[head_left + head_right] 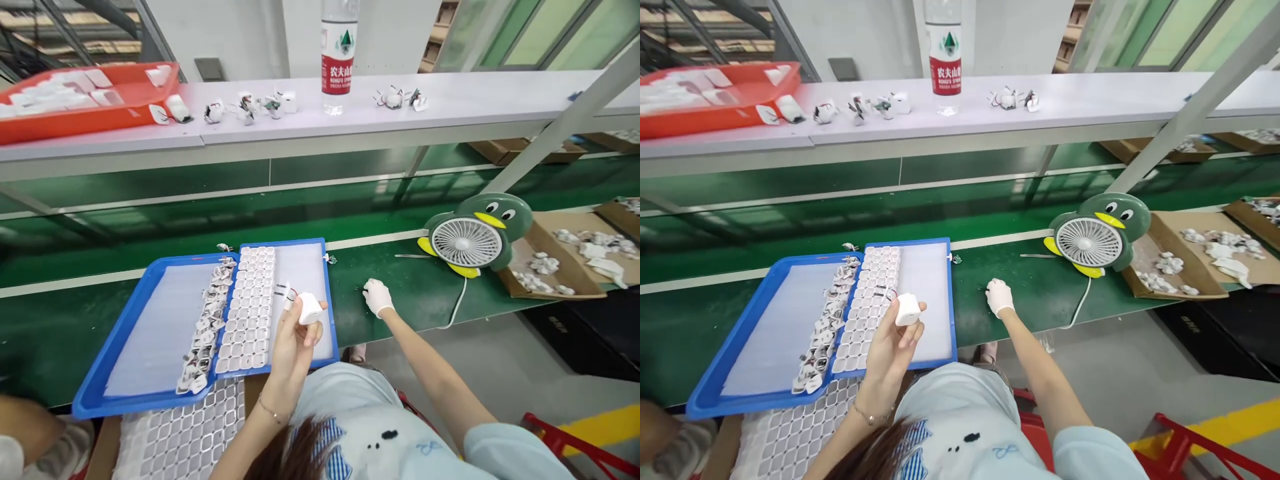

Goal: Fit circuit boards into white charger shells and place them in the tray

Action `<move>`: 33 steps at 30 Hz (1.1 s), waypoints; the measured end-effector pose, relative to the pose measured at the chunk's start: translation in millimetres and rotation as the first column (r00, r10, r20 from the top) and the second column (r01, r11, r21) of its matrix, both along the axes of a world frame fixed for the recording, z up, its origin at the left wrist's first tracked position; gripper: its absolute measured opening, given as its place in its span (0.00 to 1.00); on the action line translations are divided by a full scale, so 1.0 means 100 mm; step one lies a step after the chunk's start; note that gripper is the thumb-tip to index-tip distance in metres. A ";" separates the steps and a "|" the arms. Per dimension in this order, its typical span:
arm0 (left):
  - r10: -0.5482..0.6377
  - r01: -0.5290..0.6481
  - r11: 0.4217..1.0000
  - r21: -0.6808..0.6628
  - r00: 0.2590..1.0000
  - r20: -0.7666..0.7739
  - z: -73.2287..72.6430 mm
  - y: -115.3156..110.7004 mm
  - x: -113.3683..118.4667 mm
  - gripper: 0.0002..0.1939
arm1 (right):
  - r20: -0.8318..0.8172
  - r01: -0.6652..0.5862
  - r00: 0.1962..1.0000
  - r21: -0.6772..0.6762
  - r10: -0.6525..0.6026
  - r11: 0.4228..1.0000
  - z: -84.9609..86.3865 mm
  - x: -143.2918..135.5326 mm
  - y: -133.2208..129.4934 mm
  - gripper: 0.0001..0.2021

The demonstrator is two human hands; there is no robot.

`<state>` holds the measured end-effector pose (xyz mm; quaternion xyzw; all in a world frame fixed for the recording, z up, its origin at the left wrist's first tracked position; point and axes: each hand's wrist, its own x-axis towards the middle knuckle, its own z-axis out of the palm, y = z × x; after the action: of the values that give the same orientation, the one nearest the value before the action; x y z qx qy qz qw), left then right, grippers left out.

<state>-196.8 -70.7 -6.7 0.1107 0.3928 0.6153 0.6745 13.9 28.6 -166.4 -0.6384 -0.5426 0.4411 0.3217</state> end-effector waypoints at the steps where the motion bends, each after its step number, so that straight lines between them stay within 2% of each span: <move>1: 0.018 -0.018 1.000 -0.006 0.999 0.031 0.07 0.02 0.01 0.12 | -0.051 -0.003 0.999 0.007 0.004 1.000 0.03 -0.03 -0.02 0.15; 3: 0.056 -0.054 0.998 -0.024 0.994 0.091 0.21 0.06 0.02 0.10 | -0.174 -0.015 0.985 0.031 0.020 0.999 0.15 -0.10 -0.03 0.14; 5: 0.091 -0.089 0.996 -0.026 0.988 0.122 0.33 0.10 0.04 0.08 | -0.305 -0.023 0.951 0.068 0.042 0.997 0.37 -0.16 -0.04 0.14; 10: 0.160 -0.167 0.985 0.049 0.980 0.118 0.52 0.19 0.11 0.09 | -0.556 -0.029 0.822 0.170 0.120 0.985 1.24 -0.22 -0.16 0.15; 11: 0.162 -0.171 0.983 0.062 0.980 0.118 0.54 0.20 0.13 0.09 | -0.596 -0.056 0.789 0.175 0.151 0.983 1.41 -0.24 -0.21 0.18; 12: 0.160 -0.169 0.983 0.074 0.980 0.117 0.56 0.22 0.14 0.10 | -0.664 -0.110 0.722 0.165 0.193 0.980 1.56 -0.26 -0.28 0.20; 15: 0.146 -0.157 0.982 0.106 0.983 0.109 0.59 0.25 0.18 0.11 | -0.769 -0.186 0.597 0.146 0.229 0.972 1.88 -0.37 -0.47 0.18; 19: 0.127 -0.142 0.976 0.163 0.987 0.098 0.59 0.27 0.19 0.12 | -0.820 -0.168 0.536 0.130 0.201 0.977 2.03 -0.48 -0.63 0.14; 23: 0.115 -0.127 0.981 0.144 0.989 0.090 0.58 0.29 0.20 0.15 | -0.804 -0.176 0.555 0.141 0.216 0.974 2.10 -0.48 -0.71 0.13; 29: 0.117 -0.125 0.987 0.102 0.990 0.085 0.51 0.38 0.22 0.20 | -0.707 -0.001 0.689 0.217 0.158 0.976 2.09 -0.54 -0.73 0.13; 33: 0.146 -0.154 0.987 0.054 0.981 0.126 0.49 0.41 0.22 0.14 | -0.606 0.064 0.783 0.307 0.144 0.949 2.04 -0.59 -0.73 0.10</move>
<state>-174.3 -30.0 42.3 0.0641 0.3384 0.6822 0.6450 -44.7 -44.8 37.9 -0.3869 -0.4824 0.5420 0.5690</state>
